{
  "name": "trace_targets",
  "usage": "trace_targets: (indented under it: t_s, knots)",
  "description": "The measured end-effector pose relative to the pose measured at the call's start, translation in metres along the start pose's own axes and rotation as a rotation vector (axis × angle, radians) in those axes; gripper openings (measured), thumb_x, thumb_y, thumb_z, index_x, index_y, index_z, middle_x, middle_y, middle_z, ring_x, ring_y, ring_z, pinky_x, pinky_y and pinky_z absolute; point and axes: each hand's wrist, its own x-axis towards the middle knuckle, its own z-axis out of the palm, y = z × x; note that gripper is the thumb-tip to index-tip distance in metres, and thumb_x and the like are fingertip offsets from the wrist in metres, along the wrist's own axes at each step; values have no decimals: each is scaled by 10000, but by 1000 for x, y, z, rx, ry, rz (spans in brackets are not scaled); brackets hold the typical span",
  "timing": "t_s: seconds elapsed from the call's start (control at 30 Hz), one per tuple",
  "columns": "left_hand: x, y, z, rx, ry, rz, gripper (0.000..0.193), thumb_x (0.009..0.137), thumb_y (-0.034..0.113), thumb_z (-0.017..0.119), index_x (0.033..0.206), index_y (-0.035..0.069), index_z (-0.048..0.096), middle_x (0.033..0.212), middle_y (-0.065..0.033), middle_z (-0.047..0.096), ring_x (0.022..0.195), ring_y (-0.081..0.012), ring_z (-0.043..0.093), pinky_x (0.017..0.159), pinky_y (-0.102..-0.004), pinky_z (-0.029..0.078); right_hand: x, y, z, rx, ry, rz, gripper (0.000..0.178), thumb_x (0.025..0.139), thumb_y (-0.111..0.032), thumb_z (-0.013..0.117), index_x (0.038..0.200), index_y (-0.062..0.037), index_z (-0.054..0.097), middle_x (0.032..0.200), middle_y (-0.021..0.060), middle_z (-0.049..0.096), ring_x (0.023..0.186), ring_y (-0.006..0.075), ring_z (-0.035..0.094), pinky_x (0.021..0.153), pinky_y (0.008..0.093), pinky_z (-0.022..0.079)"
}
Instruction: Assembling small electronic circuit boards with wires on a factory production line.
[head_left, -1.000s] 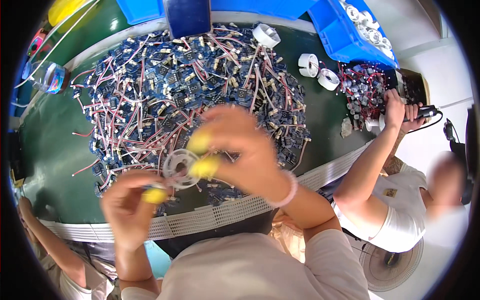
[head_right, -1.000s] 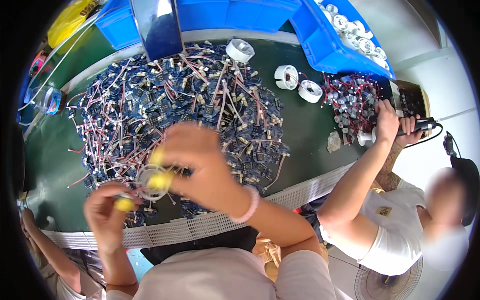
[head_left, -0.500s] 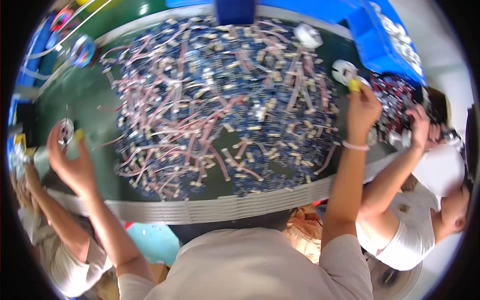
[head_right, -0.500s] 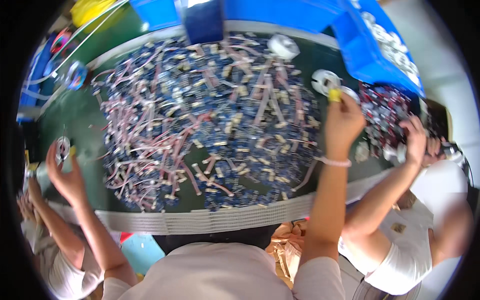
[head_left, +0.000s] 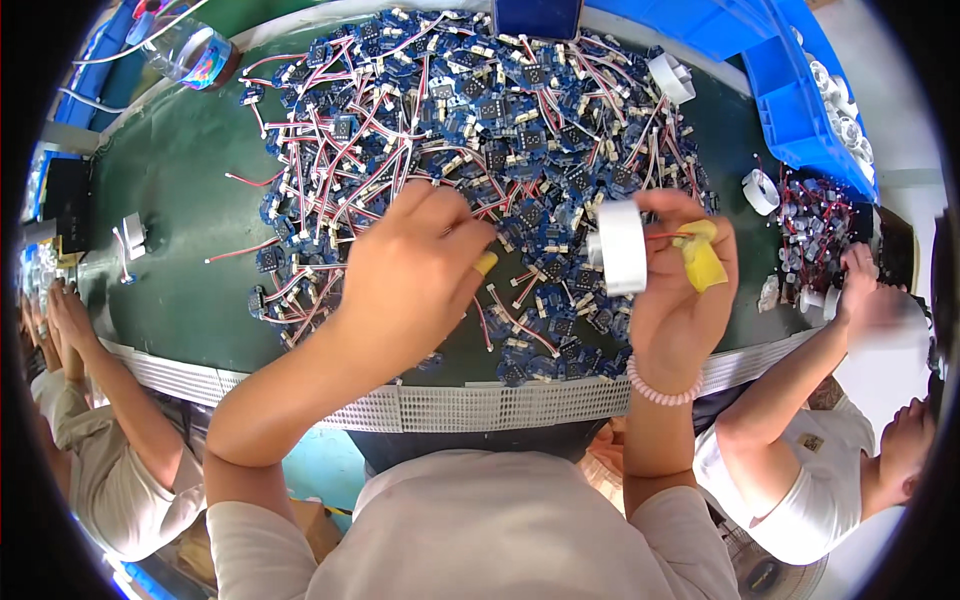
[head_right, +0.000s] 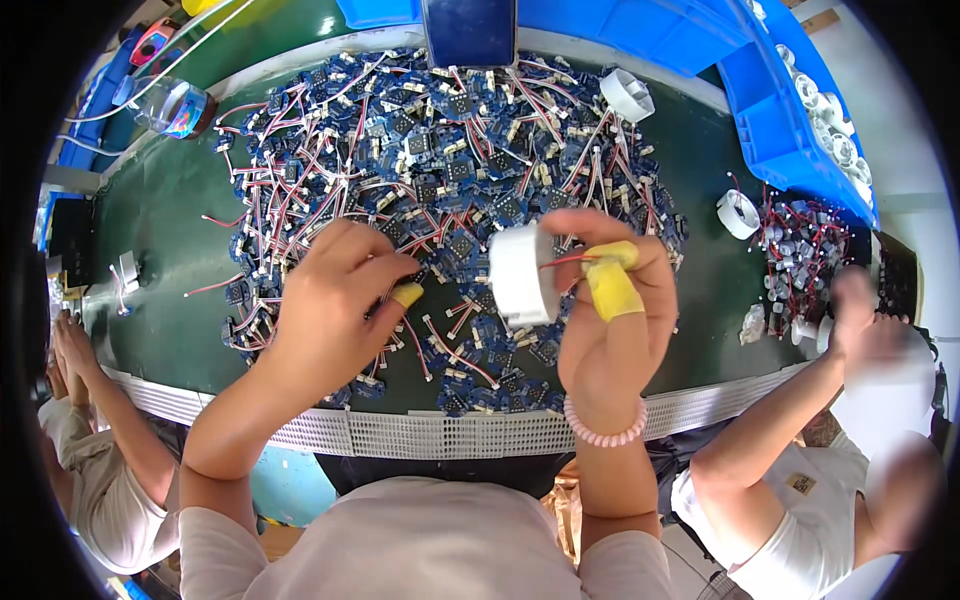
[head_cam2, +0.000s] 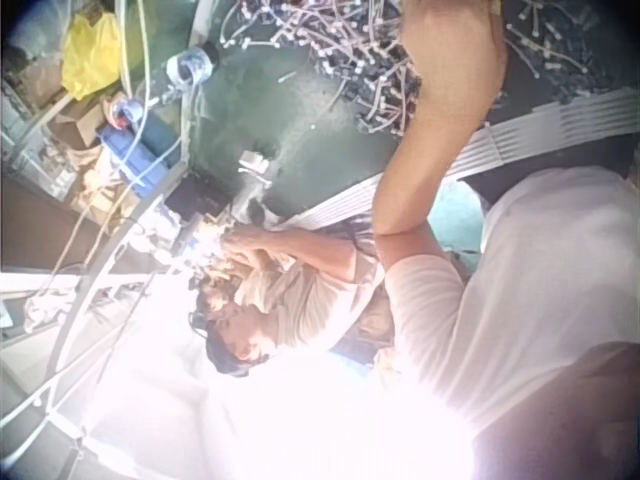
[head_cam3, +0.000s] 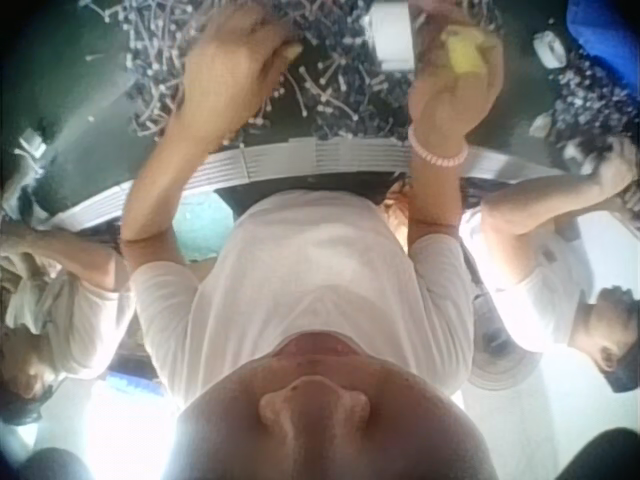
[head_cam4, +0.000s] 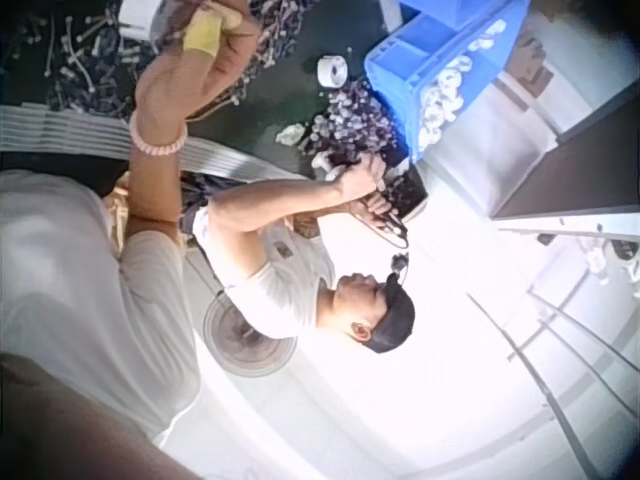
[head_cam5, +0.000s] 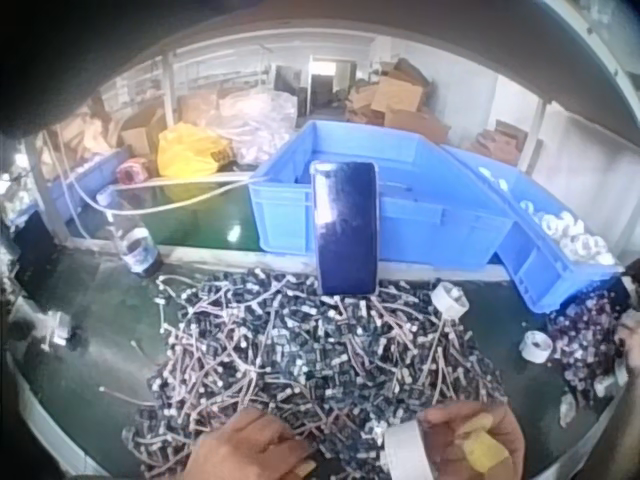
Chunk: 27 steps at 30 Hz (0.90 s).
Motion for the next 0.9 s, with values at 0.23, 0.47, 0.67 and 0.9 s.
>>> trace_targets:
  t_s: [0.23, 0.47, 0.67, 0.9]
  knots:
    - [3, 0, 11, 193, -165, 94, 340, 613, 30, 671, 951, 18, 630, 919, -66, 523, 887, -243, 502, 733, -341, 462, -3, 5, 20, 83, 11, 263, 95, 862, -2, 523, 955, -12, 504, 810, 117, 603, 680, 135, 582, 618, 263, 508]
    - [-11, -5, -3, -93, 140, 59, 266, 660, -79, 630, 916, -14, 600, 972, -135, 563, 969, -347, 554, 813, -394, 466, -15, 17, 15, -490, -179, 89, 185, 718, 26, 687, 899, -15, 681, 823, 55, 652, 773, 137, 524, 707, 261, 410]
    - [-44, 9, -14, -773, 197, -379, 284, 742, -175, 500, 988, -44, 555, 1016, -113, 535, 941, -181, 611, 742, -285, 574, -15, 9, 32, -760, -297, 88, 209, 697, -89, 724, 904, -71, 701, 782, 4, 640, 777, 194, 505, 746, 309, 357]
    - [-46, 17, -4, -981, 204, -483, 254, 808, -149, 493, 1022, -37, 573, 988, -84, 501, 877, -142, 588, 774, -269, 553, -18, 14, 41, -871, -374, -76, 174, 700, -124, 706, 869, -84, 698, 795, -1, 648, 834, 195, 551, 777, 340, 332]
